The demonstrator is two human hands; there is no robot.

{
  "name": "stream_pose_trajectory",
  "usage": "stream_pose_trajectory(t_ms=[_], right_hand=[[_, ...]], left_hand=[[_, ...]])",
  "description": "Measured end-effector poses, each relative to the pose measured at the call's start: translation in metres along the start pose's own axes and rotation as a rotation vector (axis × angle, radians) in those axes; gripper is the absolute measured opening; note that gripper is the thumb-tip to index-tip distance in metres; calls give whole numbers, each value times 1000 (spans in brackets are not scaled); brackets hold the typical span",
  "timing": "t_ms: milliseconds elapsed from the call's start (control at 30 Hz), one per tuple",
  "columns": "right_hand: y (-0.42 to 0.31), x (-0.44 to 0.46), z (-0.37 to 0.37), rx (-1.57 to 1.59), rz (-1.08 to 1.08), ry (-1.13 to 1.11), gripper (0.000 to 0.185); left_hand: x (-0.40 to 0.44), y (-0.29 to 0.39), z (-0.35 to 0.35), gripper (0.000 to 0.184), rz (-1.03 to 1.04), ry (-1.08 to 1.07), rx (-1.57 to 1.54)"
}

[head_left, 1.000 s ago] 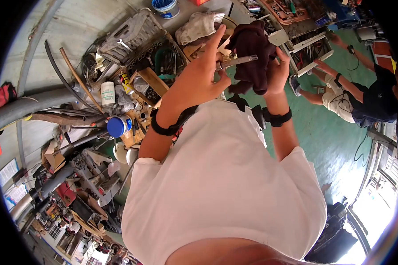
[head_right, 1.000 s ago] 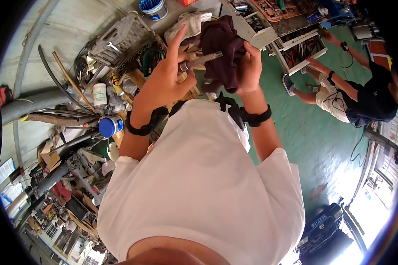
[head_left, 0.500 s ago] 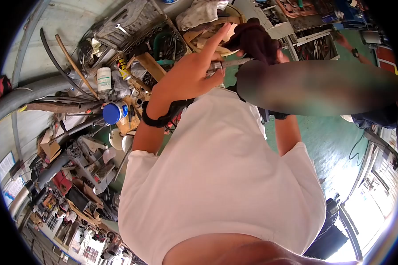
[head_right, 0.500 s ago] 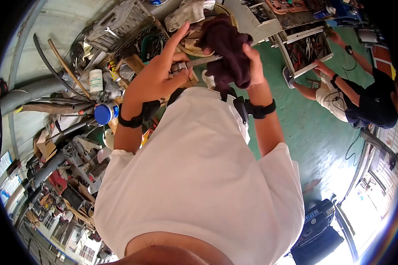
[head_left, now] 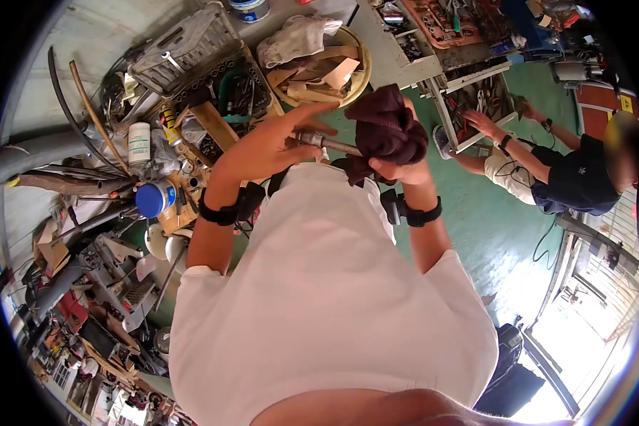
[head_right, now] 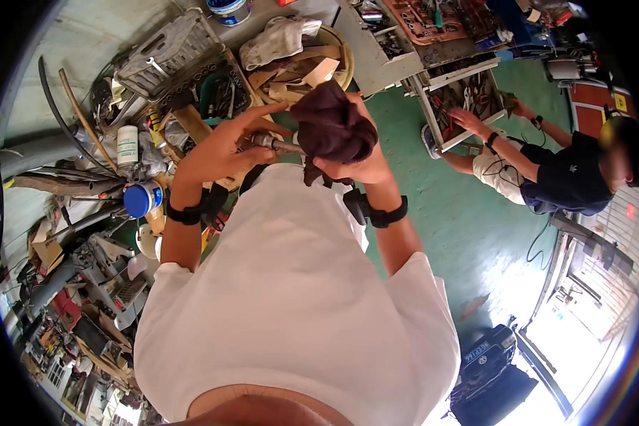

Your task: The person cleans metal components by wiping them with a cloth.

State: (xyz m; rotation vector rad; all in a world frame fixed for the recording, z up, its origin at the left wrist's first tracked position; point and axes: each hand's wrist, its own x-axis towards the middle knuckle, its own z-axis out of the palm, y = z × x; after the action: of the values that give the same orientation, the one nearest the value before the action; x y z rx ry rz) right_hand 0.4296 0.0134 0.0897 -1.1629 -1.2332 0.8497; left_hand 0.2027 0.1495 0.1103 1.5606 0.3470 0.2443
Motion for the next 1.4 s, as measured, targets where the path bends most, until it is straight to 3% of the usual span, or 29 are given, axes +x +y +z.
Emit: stream_pose_trajectory(t_ms=[67, 100, 167, 267, 367, 467, 600, 667, 800, 867, 900, 967, 1100, 1167, 1200, 1267, 1300, 1367, 1400], right_hand=[[-8, 2, 2, 24, -4, 5, 85], [-10, 1, 1, -33, -22, 23, 85], [-7, 0, -1, -84, -42, 43, 86], [-1, -2, -3, -159, 52, 43, 87], [-14, 3, 7, -648, -8, -244, 94], [-16, 2, 28, -688, 4, -300, 90], [10, -3, 34, -716, 21, -232, 89], [15, -1, 38, -777, -62, -170, 87], [10, 7, 52, -946, -175, -54, 84], [11, 6, 55, -956, 71, -145, 73], [16, 6, 54, -941, 74, -124, 73], [27, 6, 48, -751, 162, -201, 55], [26, 7, 40, -708, 298, -318, 40], [32, 12, 33, -592, 300, -433, 34], [39, 13, 27, -590, 298, -434, 34], [59, 14, 16, -34, 592, -514, 36], [62, 15, 16, -35, 588, -513, 36], [67, 14, 19, 401, 1017, -487, 40], [71, 12, 19, 400, 1018, -487, 40]], left_hand=[[5, -6, -7, 48, -22, -8, 224], [5, -5, -6, 48, -23, -2, 226], [7, 0, 0, 29, 37, 3, 609], [6, -7, 8, 27, 2, 21, 769], [6, -12, 12, 27, -57, -38, 880], [8, -11, 15, 28, 33, -93, 961], [7, -6, 11, 28, -9, -105, 949], [7, -4, 11, 29, -81, -198, 889], [3, -12, 9, 27, -168, -135, 773], [2, -24, 14, 25, -168, -70, 475], [2, -24, 15, 25, -177, -86, 493], [2, -24, 18, 23, -166, -45, 606], [0, -29, 21, 20, -175, -89, 658], [-3, -32, 24, 21, 55, -75, 900], [-4, -32, 24, 21, 53, -74, 901], [-3, -34, 23, 36, 288, 7, 1181], [-1, -37, 21, 36, 290, 8, 1184], [5, -48, 12, 54, 551, 101, 1237], [7, -53, 9, 54, 552, 102, 1237]])
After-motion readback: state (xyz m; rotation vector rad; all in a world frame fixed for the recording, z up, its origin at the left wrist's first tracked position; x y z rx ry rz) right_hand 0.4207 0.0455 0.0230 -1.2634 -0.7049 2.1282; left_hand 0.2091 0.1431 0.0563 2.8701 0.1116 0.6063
